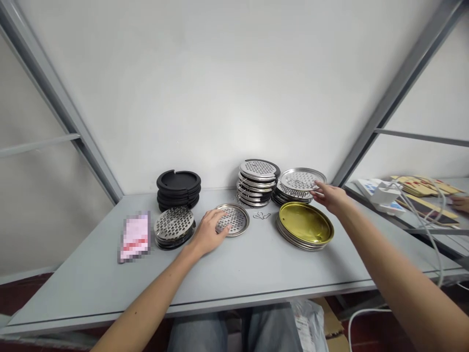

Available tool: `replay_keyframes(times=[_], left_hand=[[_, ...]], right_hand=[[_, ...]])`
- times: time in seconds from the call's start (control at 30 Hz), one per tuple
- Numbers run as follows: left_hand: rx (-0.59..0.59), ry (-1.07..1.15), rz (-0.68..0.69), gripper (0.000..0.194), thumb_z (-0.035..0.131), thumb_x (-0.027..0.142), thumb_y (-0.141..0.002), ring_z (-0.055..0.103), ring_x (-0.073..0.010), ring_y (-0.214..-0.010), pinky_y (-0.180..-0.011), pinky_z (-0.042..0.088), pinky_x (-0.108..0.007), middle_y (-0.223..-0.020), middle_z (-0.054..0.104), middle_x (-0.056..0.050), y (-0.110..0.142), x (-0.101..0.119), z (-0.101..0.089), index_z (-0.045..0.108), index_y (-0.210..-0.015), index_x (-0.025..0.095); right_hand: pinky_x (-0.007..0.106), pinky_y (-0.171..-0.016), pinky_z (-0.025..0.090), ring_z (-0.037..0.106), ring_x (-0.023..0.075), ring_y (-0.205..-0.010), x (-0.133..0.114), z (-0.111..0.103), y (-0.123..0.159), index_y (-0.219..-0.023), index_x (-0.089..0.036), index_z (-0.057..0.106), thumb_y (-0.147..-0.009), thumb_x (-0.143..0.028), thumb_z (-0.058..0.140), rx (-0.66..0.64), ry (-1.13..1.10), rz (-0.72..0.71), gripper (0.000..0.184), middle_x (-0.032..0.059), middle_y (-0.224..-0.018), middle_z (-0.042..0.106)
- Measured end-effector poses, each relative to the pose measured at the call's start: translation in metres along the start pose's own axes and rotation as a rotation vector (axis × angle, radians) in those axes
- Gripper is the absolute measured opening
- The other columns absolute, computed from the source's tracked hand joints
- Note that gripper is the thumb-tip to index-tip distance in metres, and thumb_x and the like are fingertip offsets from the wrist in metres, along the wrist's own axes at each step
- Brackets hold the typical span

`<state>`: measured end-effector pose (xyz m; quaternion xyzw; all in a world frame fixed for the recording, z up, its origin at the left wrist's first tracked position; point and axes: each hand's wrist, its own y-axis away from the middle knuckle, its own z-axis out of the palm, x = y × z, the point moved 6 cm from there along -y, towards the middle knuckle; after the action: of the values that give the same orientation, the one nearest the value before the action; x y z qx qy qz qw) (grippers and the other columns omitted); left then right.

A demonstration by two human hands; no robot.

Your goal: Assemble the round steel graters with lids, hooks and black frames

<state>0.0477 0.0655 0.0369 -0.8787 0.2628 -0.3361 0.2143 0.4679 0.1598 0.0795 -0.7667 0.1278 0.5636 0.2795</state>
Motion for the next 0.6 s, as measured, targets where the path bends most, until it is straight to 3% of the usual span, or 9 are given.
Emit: replay_keyframes(times=[0.1, 0.23, 0.33, 0.5, 0.6], left_hand=[[-0.004, 0.003, -0.008, 0.028, 0.057, 0.03, -0.087, 0.053, -0.025, -0.115, -0.102, 0.044, -0.043, -0.118, 0.06, -0.009, 0.0, 0.002, -0.001, 0.061, -0.113, 0.02], [-0.012, 0.008, -0.007, 0.026, 0.056, 0.03, -0.089, 0.054, -0.0247, -0.114, -0.101, 0.044, -0.043, -0.117, 0.06, -0.009, -0.001, 0.003, -0.001, 0.061, -0.112, 0.02], [-0.007, 0.003, 0.001, 0.024, 0.055, 0.028, -0.089, 0.054, -0.0241, -0.113, -0.101, 0.044, -0.042, -0.117, 0.06, -0.009, -0.001, 0.004, -0.002, 0.061, -0.111, 0.019], [-0.003, 0.002, 0.011, 0.024, 0.055, 0.027, -0.089, 0.054, -0.0242, -0.113, -0.101, 0.044, -0.042, -0.117, 0.06, -0.009, -0.001, 0.005, -0.002, 0.061, -0.111, 0.019], [-0.011, -0.007, 0.004, 0.025, 0.054, 0.028, -0.089, 0.054, -0.0245, -0.113, -0.1, 0.044, -0.042, -0.116, 0.06, -0.01, -0.001, 0.005, -0.002, 0.061, -0.111, 0.019]], right_hand=[[0.028, -0.054, 0.05, 0.063, 0.0161, -0.056, 0.013, 0.016, -0.003, -0.06, -0.018, 0.05, -0.08, -0.031, 0.066, -0.064, -0.04, 0.23, 0.029, 0.0079, -0.055, 0.058], [0.029, -0.055, 0.048, 0.063, 0.0171, -0.057, 0.017, 0.018, -0.001, -0.064, -0.015, 0.054, -0.077, -0.035, 0.068, -0.055, 0.039, 0.261, 0.027, 0.0101, -0.058, 0.061], [0.03, -0.058, 0.044, 0.062, 0.0192, -0.059, 0.018, 0.013, 0.0, -0.063, -0.012, 0.06, -0.074, -0.039, 0.069, -0.037, 0.18, 0.222, 0.03, 0.01, -0.057, 0.061], [0.033, -0.062, 0.039, 0.058, 0.0218, -0.062, 0.013, 0.006, 0.002, -0.061, -0.013, 0.066, -0.078, -0.051, 0.058, -0.055, 0.692, 0.065, 0.042, 0.012, -0.058, 0.062], [0.033, -0.06, 0.036, 0.055, 0.0206, -0.057, 0.01, 0.002, 0.002, -0.064, -0.011, 0.068, -0.08, -0.046, 0.054, -0.054, 0.697, -0.022, 0.041, 0.0142, -0.057, 0.061]])
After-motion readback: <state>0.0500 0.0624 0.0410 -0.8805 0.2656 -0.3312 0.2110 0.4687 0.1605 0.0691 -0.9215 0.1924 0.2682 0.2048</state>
